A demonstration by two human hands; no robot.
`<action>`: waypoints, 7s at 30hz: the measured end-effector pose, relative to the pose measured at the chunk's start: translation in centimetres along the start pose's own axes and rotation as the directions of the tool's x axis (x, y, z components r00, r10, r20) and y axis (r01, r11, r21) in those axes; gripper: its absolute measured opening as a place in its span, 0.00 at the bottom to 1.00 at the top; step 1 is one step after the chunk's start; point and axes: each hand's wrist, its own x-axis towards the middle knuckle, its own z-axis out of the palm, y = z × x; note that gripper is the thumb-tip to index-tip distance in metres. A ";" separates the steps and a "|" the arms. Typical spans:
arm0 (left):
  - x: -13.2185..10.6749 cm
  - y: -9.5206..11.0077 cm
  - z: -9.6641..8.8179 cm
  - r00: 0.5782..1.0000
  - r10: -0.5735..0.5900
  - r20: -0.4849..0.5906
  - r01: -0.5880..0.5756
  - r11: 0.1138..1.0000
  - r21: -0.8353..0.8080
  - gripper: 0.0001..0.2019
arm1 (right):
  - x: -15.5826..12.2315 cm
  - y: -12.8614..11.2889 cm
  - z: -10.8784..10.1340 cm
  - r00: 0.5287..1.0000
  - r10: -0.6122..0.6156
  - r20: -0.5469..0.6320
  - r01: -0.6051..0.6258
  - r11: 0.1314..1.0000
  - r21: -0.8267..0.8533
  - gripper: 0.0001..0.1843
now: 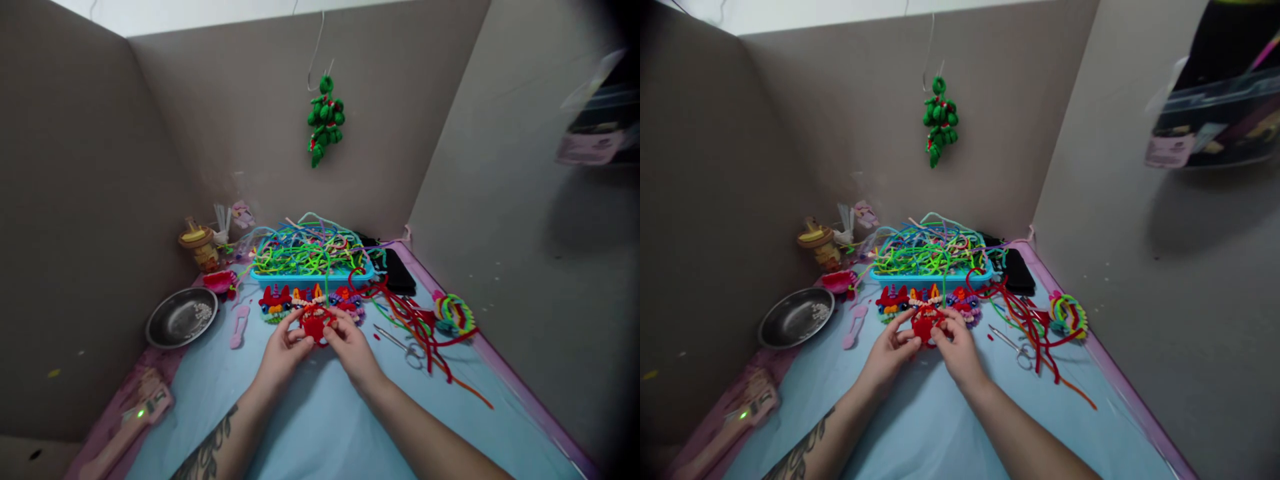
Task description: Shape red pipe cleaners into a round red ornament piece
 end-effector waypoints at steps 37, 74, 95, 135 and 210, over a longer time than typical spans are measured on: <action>-0.2 -0.1 -0.1 0.982 0.152 0.111 -0.177 0.947 0.267 0.31 | 0.3 0.2 -0.4 0.988 -0.014 0.152 0.018 0.999 -0.028 0.12; -0.1 0.0 0.1 0.989 0.023 0.149 -0.030 0.999 0.045 0.34 | -0.1 -0.5 -0.5 0.923 -0.332 0.194 0.377 0.880 -0.289 0.10; 0.0 0.5 -0.1 1.000 -0.015 0.019 0.016 0.997 -0.072 0.33 | -1.1 -0.8 -0.1 0.904 -0.419 0.080 0.405 0.782 -0.474 0.11; 0.0 -0.2 0.2 0.972 0.222 -0.077 -0.213 0.971 0.109 0.26 | -2.0 -0.9 1.1 0.978 -0.202 0.049 0.206 0.919 -0.335 0.06; -0.1 0.1 -0.2 0.940 0.331 -0.085 -0.275 0.880 0.388 0.26 | 0.7 -0.8 -1.2 0.984 -0.159 -0.082 0.135 0.960 -0.245 0.11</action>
